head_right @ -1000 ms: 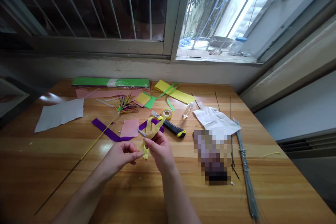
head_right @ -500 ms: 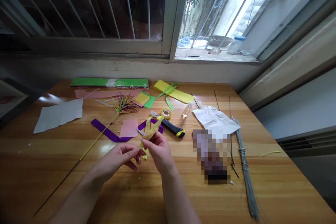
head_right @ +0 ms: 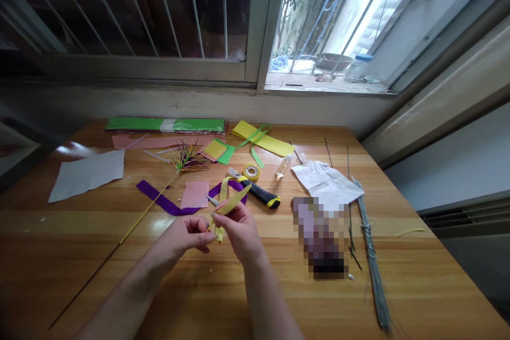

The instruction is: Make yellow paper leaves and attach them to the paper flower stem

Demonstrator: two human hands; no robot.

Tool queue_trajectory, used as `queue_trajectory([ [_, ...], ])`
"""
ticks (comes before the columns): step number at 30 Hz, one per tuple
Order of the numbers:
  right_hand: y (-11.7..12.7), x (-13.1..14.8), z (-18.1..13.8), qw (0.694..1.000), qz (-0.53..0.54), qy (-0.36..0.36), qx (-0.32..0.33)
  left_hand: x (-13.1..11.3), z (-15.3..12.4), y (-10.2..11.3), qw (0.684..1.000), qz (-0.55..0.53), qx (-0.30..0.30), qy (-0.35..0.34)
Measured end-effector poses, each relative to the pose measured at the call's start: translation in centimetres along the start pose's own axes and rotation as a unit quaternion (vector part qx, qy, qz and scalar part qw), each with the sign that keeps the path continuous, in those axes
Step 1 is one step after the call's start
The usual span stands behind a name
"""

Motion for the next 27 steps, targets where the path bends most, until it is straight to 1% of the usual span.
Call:
queue_trajectory([
  [5,0.0,-0.2,0.0,1.000,0.007,-0.012,0.005,-0.4,-0.2,-0.2,0.999,0.023,0.032,-0.007],
  [7,0.1,-0.3,0.0,1.000,0.000,-0.012,0.003,-0.4,-0.2,-0.2,0.999,0.033,0.024,-0.007],
  [9,0.2,-0.2,0.0,1.000,-0.008,-0.009,-0.002,-0.5,-0.1,-0.1,0.999,0.045,0.002,-0.013],
  [12,0.2,-0.2,0.0,1.000,-0.016,-0.003,-0.010,-0.7,-0.2,-0.2,0.995,0.084,-0.027,-0.038],
  [15,0.2,0.0,0.1,1.000,-0.024,0.001,-0.012,-0.8,-0.2,-0.4,0.990,0.124,-0.022,-0.057],
  [17,0.2,0.0,0.1,0.999,-0.041,0.003,-0.013,-0.7,-0.3,-0.5,0.990,0.132,-0.006,-0.053],
  [20,0.5,0.1,0.1,0.997,-0.065,0.016,-0.027,-0.2,-0.3,-0.6,0.992,0.118,0.015,-0.032],
  [23,1.1,0.3,0.3,0.995,-0.078,0.028,-0.051,0.3,-0.3,-0.7,0.996,0.082,0.034,-0.003],
  [25,1.3,0.5,0.5,0.993,-0.090,0.033,-0.063,0.6,-0.3,-0.8,0.998,0.053,0.036,0.011],
  [27,1.2,0.8,0.6,0.991,-0.109,0.037,-0.066,0.7,-0.2,-0.7,0.999,0.030,0.025,0.017],
])
Point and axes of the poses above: each hand's wrist, its own z-axis towards the middle knuckle, its own y-axis out of the back of the hand, x = y × z, the point moved 5 cm from there along z, towards the middle knuckle, and after that the axes turned 8 degrees about x, right-handed, at the moved point
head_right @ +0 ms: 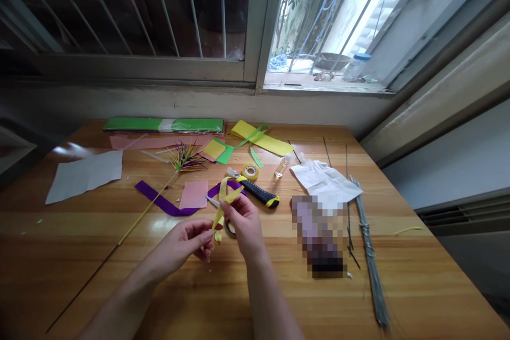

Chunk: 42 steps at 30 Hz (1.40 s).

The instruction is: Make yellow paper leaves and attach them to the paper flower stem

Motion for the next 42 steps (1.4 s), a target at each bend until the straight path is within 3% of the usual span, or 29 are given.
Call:
queue_trajectory([
  [10,-1.0,2.1,0.6,0.993,-0.114,-0.011,0.010,0.0,0.0,0.4,1.000,-0.015,-0.016,0.000],
  [17,-1.6,2.4,0.7,0.993,-0.111,-0.017,0.026,0.2,-0.2,0.5,1.000,-0.015,-0.003,0.015],
  [24,-1.8,2.6,0.7,0.996,-0.073,-0.036,0.031,0.2,-0.1,0.5,0.995,-0.103,0.009,-0.013],
  [28,-2.2,1.5,-0.2,0.990,-0.057,-0.093,0.087,-0.5,-0.1,0.9,0.993,-0.109,-0.011,-0.052],
  [31,-2.6,0.8,-0.7,0.983,-0.105,-0.089,0.124,-0.8,0.0,1.0,0.995,-0.077,-0.017,-0.064],
  [42,-2.9,0.6,-0.5,0.983,-0.178,-0.019,0.029,-0.6,0.4,1.3,0.990,0.000,-0.088,-0.114],
])
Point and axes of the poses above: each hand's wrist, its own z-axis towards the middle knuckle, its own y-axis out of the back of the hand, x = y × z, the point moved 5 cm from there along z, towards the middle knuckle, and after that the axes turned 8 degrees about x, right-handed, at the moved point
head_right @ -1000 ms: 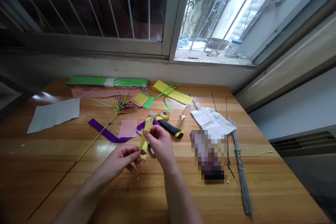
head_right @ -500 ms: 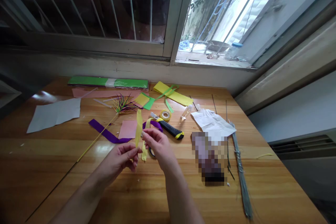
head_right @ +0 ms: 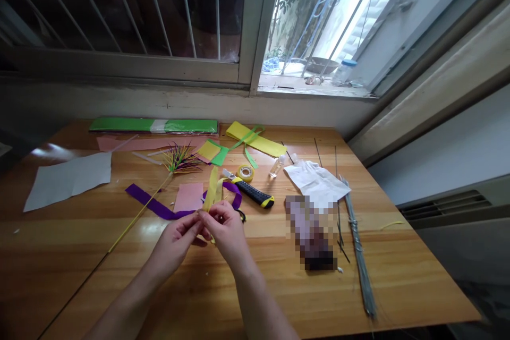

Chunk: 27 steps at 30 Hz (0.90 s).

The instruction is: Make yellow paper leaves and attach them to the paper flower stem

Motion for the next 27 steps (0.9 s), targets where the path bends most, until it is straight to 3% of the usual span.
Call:
queue_trajectory([
  [10,-0.4,-1.1,0.2,0.990,0.132,-0.019,0.050,-0.4,-0.2,0.4,0.999,0.002,-0.023,-0.049],
  [19,-0.1,-1.9,0.5,0.985,0.168,-0.016,0.036,0.0,-0.3,0.8,0.999,0.019,-0.030,0.011],
  [25,-0.6,-2.4,0.3,0.975,0.172,-0.035,0.133,-0.2,-0.2,0.6,1.000,-0.004,-0.003,0.017],
  [27,-0.5,-2.5,0.2,0.973,0.185,-0.035,0.134,0.0,-0.2,0.5,0.999,-0.011,0.008,0.029],
])
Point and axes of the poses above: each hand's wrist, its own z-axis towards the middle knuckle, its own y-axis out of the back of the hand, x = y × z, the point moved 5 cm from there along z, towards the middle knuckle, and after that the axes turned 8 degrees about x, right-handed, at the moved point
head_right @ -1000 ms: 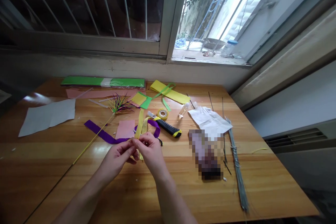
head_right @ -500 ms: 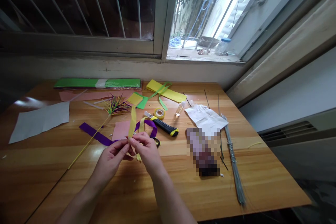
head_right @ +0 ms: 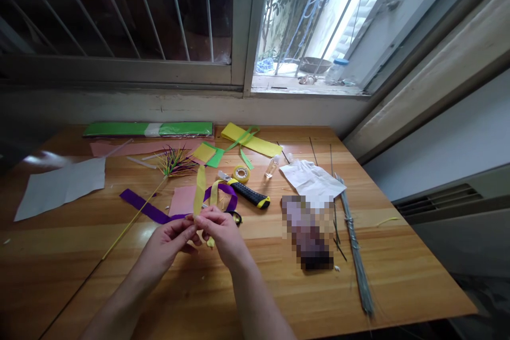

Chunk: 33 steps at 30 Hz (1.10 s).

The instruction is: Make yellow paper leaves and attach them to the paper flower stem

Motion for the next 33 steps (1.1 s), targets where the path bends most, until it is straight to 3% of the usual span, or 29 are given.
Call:
queue_trajectory([
  [6,0.4,0.4,0.0,0.997,0.041,0.025,-0.067,0.3,-0.1,-0.1,1.000,-0.005,-0.004,0.025],
  [11,0.0,0.2,-0.1,0.999,0.035,0.000,-0.040,0.4,0.1,-0.1,0.999,-0.023,0.002,0.036],
  [16,0.2,0.3,-0.2,0.998,0.021,0.006,-0.063,1.1,0.2,-0.2,0.997,-0.009,0.011,0.075],
  [19,0.4,0.4,-0.2,0.996,-0.021,0.017,-0.086,1.1,0.2,0.4,0.998,-0.002,-0.004,0.067],
  [21,0.6,0.8,-0.3,0.988,-0.091,0.040,-0.115,0.7,0.3,1.0,0.999,-0.007,-0.044,0.030],
  [24,0.5,1.5,-0.7,0.957,-0.226,0.084,-0.159,-0.1,0.4,1.7,0.991,0.009,-0.124,-0.045],
  [26,0.0,1.8,-1.0,0.925,-0.322,0.101,-0.171,-0.3,0.6,1.4,0.986,0.018,-0.147,-0.072],
  [31,-1.8,2.4,-1.7,0.801,-0.551,0.119,-0.201,0.7,1.4,0.3,0.987,-0.093,-0.125,-0.031],
  [33,-1.9,2.6,-1.9,0.791,-0.571,0.104,-0.193,0.7,1.5,0.5,0.986,-0.106,-0.124,-0.018],
])
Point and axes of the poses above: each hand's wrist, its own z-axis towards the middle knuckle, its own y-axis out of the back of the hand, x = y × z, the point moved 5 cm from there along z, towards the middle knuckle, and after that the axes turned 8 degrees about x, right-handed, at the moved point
